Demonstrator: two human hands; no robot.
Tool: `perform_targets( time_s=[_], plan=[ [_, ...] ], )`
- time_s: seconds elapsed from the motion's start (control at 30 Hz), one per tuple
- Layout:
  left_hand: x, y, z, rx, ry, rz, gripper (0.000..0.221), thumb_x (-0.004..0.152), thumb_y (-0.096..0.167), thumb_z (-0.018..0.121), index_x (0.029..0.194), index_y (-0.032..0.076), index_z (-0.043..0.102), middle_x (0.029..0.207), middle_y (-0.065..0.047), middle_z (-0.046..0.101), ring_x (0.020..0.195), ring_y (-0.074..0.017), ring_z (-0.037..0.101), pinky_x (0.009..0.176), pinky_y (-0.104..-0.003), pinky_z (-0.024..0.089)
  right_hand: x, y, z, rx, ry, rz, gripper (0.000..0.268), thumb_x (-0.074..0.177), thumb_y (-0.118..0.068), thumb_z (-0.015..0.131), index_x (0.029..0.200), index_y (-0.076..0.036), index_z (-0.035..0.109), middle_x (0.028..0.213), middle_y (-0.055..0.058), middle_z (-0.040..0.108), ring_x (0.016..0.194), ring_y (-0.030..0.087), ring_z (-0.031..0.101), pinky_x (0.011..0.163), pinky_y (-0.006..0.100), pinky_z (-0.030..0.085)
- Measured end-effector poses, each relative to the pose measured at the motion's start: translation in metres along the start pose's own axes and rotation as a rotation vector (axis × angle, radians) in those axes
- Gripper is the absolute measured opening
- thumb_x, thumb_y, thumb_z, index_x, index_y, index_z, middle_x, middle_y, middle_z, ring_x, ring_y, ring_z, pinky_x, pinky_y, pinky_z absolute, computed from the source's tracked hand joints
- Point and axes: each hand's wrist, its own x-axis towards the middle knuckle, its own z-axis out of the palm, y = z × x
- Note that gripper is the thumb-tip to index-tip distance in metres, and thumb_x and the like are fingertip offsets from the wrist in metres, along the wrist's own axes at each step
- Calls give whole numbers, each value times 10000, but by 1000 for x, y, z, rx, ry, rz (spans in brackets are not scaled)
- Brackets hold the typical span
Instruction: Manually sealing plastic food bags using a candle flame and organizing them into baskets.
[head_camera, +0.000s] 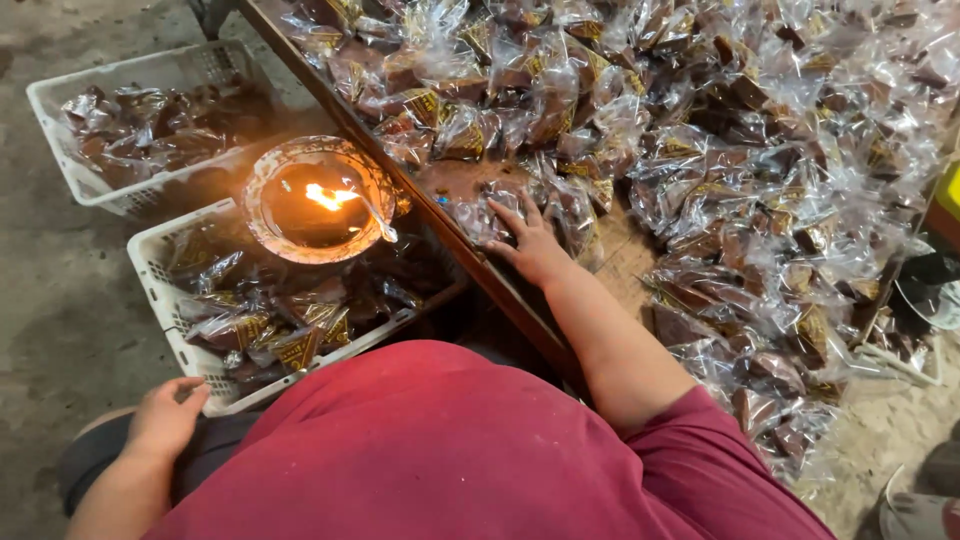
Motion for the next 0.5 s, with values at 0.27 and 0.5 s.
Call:
perform_targets(
  time_s=[0.27,0.5],
  plan=[
    [14,-20,8,267,-221,54,455,854,478,753,1225,219,798,1251,-85,802,1127,-270,750,974,-349,502,-12,-18,-9,12,56,-13,713,935,-502,659,1564,-406,337,1718,90,64,1542,497,36,1213,607,185],
    [-210,248,-170,-310,-79,311,184,986,115,640,1090,34,769,1234,-70,746,1130,-219,641,1054,-373,392,-17,-19,-9,-33,97,9,714,928,-589,658,1550,-528,312,1686,110,175,1437,587,291,1227,573,317]
  ],
)
